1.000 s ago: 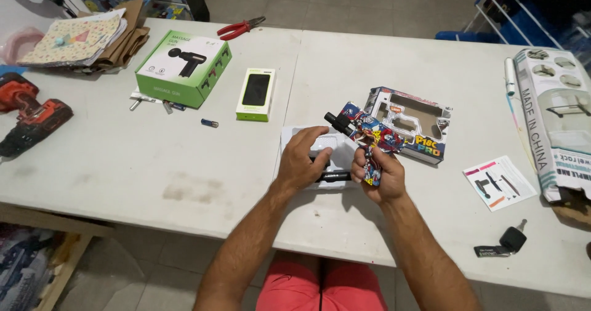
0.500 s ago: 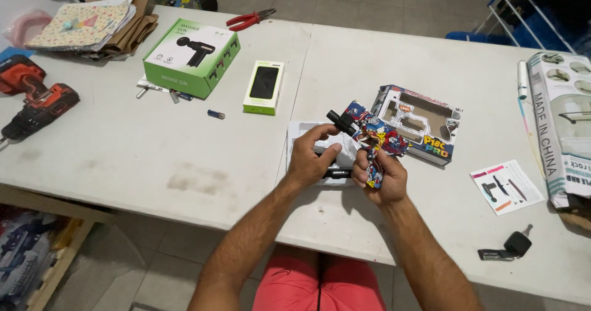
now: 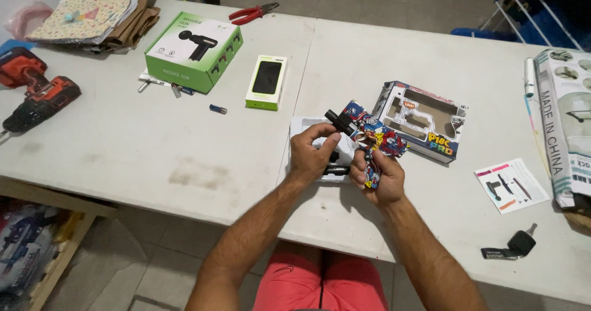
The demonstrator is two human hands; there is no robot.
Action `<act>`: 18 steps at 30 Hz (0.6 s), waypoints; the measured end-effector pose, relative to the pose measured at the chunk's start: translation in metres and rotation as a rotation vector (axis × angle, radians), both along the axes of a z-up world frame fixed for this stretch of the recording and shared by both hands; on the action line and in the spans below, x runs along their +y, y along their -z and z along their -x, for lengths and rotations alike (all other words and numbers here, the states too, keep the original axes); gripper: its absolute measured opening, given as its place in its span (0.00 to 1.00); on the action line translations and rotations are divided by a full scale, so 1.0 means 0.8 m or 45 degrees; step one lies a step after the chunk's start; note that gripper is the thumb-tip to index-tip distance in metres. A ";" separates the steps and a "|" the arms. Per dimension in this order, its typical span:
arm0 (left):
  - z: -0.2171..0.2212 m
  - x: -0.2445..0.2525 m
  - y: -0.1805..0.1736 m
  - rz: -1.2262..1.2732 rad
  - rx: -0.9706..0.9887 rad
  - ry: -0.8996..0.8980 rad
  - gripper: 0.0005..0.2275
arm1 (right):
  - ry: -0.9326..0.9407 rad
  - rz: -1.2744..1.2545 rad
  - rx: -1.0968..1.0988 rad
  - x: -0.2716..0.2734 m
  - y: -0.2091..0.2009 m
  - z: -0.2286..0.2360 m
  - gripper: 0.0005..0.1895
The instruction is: The person assembles a toy gun by attaching a silencer and a scope to the main body.
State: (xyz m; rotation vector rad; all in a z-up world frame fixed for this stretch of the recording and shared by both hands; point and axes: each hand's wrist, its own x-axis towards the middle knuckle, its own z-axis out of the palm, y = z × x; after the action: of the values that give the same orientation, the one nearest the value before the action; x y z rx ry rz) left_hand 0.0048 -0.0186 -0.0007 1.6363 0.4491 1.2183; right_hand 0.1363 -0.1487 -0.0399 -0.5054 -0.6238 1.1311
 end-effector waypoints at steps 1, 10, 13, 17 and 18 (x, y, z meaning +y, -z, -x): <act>0.000 -0.001 -0.002 0.008 0.007 0.001 0.06 | 0.001 0.008 0.007 0.000 0.001 0.001 0.21; 0.014 0.017 -0.028 -0.119 0.136 -0.089 0.06 | 0.254 -0.007 -0.012 -0.005 -0.006 0.000 0.17; 0.025 0.044 -0.023 -0.168 0.276 -0.125 0.06 | 0.389 0.041 -0.103 -0.007 -0.038 -0.005 0.18; 0.035 0.059 -0.014 -0.440 0.551 0.022 0.06 | 0.567 0.096 -0.096 -0.007 -0.046 -0.006 0.18; 0.035 0.061 -0.009 -0.585 0.593 0.115 0.06 | 0.597 0.096 -0.086 -0.008 -0.054 -0.001 0.17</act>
State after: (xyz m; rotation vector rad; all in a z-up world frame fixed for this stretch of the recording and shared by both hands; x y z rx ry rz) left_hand -0.0234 0.0301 0.0068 2.3271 0.3895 0.9062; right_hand 0.1368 -0.1551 0.0034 -0.7142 -0.4877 0.6969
